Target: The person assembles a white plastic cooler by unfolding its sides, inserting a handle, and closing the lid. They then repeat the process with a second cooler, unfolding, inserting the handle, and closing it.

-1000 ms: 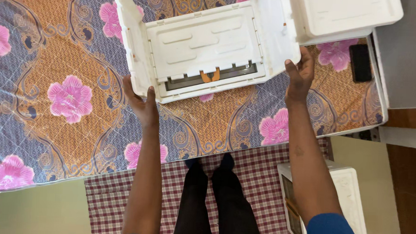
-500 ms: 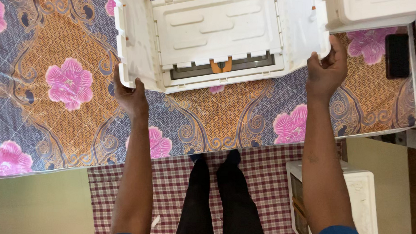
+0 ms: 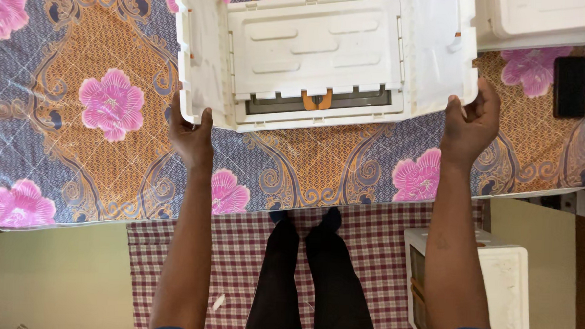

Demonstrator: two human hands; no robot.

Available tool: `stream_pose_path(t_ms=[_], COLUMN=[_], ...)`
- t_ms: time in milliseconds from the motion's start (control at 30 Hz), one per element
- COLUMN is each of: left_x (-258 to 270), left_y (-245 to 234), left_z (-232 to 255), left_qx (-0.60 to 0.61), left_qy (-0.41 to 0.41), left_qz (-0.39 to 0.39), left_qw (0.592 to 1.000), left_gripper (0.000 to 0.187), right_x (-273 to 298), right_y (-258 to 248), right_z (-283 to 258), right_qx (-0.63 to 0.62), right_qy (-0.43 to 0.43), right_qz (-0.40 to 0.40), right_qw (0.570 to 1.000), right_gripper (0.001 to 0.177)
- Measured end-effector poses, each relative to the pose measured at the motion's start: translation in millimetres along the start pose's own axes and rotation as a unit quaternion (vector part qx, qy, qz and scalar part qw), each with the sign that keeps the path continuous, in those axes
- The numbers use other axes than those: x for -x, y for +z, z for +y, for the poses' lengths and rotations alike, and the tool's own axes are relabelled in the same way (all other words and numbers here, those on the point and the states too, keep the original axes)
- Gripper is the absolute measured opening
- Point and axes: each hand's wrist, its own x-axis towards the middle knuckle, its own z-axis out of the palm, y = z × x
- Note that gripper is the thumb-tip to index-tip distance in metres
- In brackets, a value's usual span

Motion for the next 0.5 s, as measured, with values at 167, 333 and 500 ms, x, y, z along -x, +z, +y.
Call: stream_pose_path(t_ms=[167,333,500], left_x=[2.9,20.2,36.7], left_y=[5.6,10.3,23.1], left_z=[2.3,18.9,37.6], left_qx=[0.038,-0.132,-0.205], left_qy=[0.101,0.208,0.373], left_qz=[-0.005,0.048,0.057], left_qw=[0.994,0.968,0.903], left_gripper=[0.071,0.074,0.068], right_x=[10.4,35.0,54.2], right_y=[1.4,10.5,48.1], right_z=[-29.2,-43.4,-14.4], right_qx=[0.281,0.385,0.294], right_qy=[-0.169,-0.303,-0.198], right_qz=[-0.008,-0.064,-0.130], right_qw=[0.945,0.869,0.926], right_gripper=[0.046,0.036,0.035])
